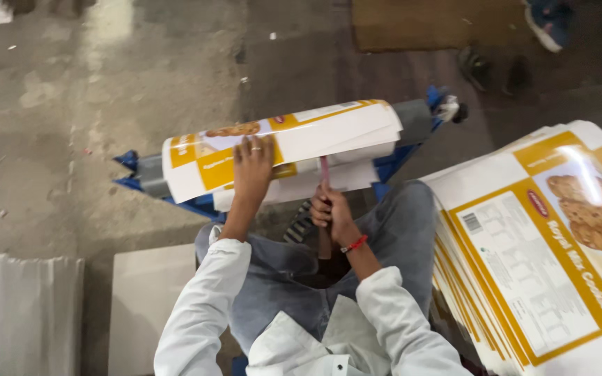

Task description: The person prepares cookie packaging sheets by pulling a roll of printed plastic film over a metal roller and cutting it into individual rectangular sheets using a small hand blade.

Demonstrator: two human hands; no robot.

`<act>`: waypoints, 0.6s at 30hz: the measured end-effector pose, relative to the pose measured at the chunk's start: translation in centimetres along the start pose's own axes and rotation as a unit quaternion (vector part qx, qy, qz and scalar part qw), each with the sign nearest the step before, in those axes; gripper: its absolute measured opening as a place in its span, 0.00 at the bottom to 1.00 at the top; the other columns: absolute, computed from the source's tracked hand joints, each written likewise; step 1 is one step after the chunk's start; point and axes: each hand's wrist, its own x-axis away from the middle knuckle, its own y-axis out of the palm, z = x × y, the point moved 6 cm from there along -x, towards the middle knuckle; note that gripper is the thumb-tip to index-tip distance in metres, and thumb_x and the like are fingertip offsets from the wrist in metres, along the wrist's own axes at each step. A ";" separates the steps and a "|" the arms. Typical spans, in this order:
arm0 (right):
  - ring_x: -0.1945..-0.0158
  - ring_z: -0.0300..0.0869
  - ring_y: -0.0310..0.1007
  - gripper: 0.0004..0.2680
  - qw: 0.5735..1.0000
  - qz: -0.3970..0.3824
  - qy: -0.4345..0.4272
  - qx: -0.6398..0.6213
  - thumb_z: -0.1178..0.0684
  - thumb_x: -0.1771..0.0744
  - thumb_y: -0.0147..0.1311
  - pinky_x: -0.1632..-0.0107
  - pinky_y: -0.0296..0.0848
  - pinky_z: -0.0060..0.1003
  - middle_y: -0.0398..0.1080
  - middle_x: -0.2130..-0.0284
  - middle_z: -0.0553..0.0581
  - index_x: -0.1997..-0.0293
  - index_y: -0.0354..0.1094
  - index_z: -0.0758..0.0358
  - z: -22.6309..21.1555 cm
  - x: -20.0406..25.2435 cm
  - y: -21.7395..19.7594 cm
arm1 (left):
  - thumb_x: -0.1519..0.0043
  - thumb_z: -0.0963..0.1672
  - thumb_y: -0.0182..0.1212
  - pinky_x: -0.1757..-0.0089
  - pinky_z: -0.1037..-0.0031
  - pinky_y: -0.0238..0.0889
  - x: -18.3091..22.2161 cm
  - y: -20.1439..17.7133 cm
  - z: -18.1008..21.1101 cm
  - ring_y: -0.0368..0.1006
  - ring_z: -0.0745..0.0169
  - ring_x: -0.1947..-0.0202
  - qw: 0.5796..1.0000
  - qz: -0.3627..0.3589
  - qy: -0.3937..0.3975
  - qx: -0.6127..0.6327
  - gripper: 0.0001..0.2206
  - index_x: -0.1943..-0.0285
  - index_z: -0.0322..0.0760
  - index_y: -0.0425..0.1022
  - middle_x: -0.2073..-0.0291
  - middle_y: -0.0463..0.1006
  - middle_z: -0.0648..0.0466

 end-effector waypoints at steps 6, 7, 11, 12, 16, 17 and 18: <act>0.85 0.35 0.49 0.16 0.982 0.162 -0.088 0.039 0.35 0.29 0.45 0.80 0.53 0.32 0.50 0.83 0.45 0.71 0.56 0.53 -3.2 -0.8 -3.1 | 0.43 0.48 0.64 0.50 0.50 0.65 -5.8 5.4 -3.7 0.75 0.41 0.51 0.988 -0.106 -0.091 0.068 0.20 0.44 0.40 0.74 0.52 0.79 0.43; 0.84 0.35 0.49 0.16 0.970 0.208 -0.123 0.018 0.35 0.29 0.45 0.80 0.54 0.33 0.50 0.83 0.46 0.70 0.56 0.53 -4.5 -0.6 -4.9 | 0.40 0.47 0.63 0.52 0.50 0.66 -6.7 6.5 -4.6 0.76 0.41 0.52 0.979 -0.150 -0.114 0.080 0.17 0.44 0.41 0.75 0.53 0.80 0.44; 0.82 0.35 0.53 0.16 0.953 0.242 -0.184 -0.002 0.36 0.29 0.47 0.76 0.58 0.35 0.52 0.82 0.46 0.70 0.57 0.53 -9.8 -1.7 -11.4 | 0.43 0.46 0.66 0.58 0.49 0.66 -5.7 7.0 -6.2 0.78 0.41 0.61 0.973 -0.164 -0.135 0.086 0.17 0.46 0.40 0.77 0.58 0.81 0.44; 0.82 0.35 0.53 0.16 0.952 0.244 -0.183 -0.009 0.35 0.29 0.47 0.75 0.58 0.35 0.52 0.83 0.45 0.70 0.57 0.52 -10.4 -2.3 -12.5 | 0.43 0.47 0.66 0.55 0.50 0.66 -5.0 6.8 -5.9 0.78 0.42 0.59 0.976 -0.157 -0.122 0.087 0.17 0.46 0.40 0.76 0.58 0.81 0.45; 0.82 0.37 0.54 0.08 0.974 0.213 -0.080 0.021 0.45 0.33 0.50 0.75 0.60 0.37 0.52 0.82 0.44 0.69 0.58 0.50 -8.8 -5.9 -11.0 | 0.44 0.48 0.68 0.50 0.52 0.64 -3.4 5.5 -4.8 0.77 0.44 0.53 0.985 -0.124 -0.094 0.079 0.19 0.46 0.39 0.76 0.57 0.80 0.45; 0.83 0.36 0.52 0.07 0.965 0.242 -0.085 0.048 0.45 0.33 0.50 0.78 0.56 0.37 0.52 0.83 0.43 0.69 0.58 0.48 -7.4 -6.5 -9.7 | 0.44 0.49 0.69 0.49 0.52 0.64 -3.3 5.3 -4.5 0.76 0.45 0.52 0.986 -0.117 -0.095 0.077 0.20 0.45 0.39 0.75 0.56 0.80 0.45; 0.85 0.35 0.50 0.07 0.956 0.270 -0.090 0.072 0.46 0.33 0.50 0.80 0.53 0.36 0.51 0.84 0.43 0.69 0.58 0.46 -4.8 -6.9 -7.8 | 0.47 0.49 0.69 0.49 0.52 0.63 -3.1 4.6 -4.3 0.75 0.45 0.50 0.992 -0.074 -0.084 0.053 0.23 0.45 0.39 0.75 0.54 0.79 0.45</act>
